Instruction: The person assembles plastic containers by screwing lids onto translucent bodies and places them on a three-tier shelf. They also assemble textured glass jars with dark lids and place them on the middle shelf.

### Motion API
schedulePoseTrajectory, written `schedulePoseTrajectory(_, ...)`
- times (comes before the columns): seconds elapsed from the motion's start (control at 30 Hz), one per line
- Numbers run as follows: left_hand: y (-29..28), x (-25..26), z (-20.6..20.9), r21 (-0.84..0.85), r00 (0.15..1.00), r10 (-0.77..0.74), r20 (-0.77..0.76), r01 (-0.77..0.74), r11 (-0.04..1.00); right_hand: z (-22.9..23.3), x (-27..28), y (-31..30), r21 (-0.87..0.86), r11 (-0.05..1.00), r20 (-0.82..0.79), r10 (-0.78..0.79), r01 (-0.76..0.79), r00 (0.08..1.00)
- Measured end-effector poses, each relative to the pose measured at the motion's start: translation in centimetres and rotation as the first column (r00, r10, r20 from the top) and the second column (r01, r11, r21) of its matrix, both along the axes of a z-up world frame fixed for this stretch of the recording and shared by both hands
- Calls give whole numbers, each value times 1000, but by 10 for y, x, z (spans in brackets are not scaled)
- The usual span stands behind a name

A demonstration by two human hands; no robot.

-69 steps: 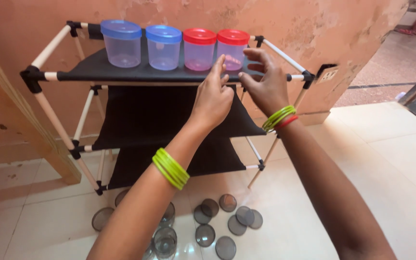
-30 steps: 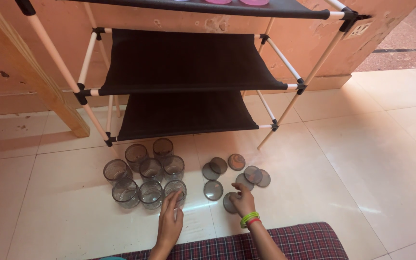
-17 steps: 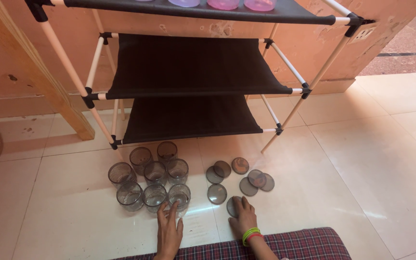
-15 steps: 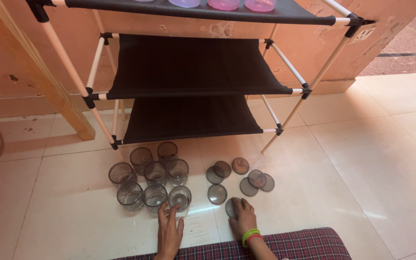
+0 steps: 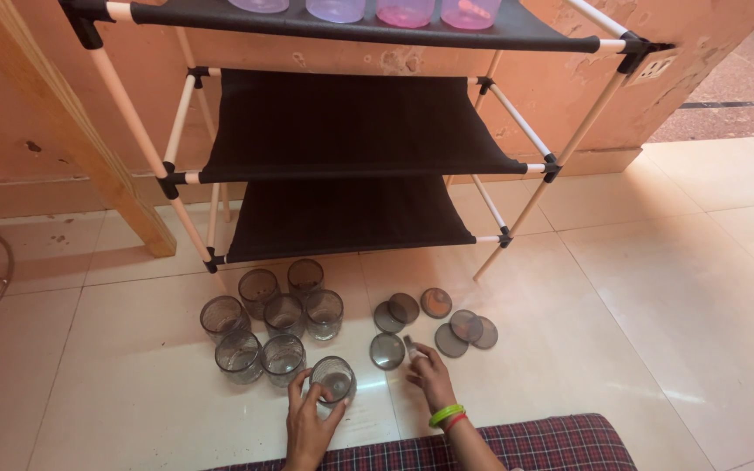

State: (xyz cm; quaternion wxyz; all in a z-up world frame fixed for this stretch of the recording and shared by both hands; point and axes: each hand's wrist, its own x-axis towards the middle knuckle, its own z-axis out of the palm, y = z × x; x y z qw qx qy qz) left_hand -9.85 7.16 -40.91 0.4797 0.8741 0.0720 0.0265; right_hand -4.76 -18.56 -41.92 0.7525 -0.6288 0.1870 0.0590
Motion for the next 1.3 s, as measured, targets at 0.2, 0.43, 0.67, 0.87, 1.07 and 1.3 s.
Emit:
schedulePoseTrajectory(0.2, 0, -6, 5, -149, 978, 107, 179, -81, 986, 55, 6, 13, 765, 643, -2, 63, -39, 998)
schedulePoseTrajectory(0.43, 3, -7, 16, -684, 966, 196, 169, -28, 729, 107, 21, 21, 724, 636, 222, 152, -267, 963)
schedulePoseTrajectory(0.67, -6, 2, 98, -854, 976, 127, 177, 89, 512, 175, 76, 6, 323, 866, 219, 324, -382, 920)
schedulePoseTrajectory(0.87, -38, 12, 213, -844, 972, -41, 230, 220, 489, 291, 88, 15, -142, 851, 155, 524, -506, 837)
schedulePoseTrajectory(1.07, -74, 15, 276, -911, 941, -164, 297, 331, 247, 368, 48, 18, -547, 678, 240, 689, -491, 684)
schedulePoseTrajectory(1.3, -75, 17, 286, -785, 904, -276, 326, 421, 453, 367, 34, -2, -755, 634, 429, 671, -168, 605)
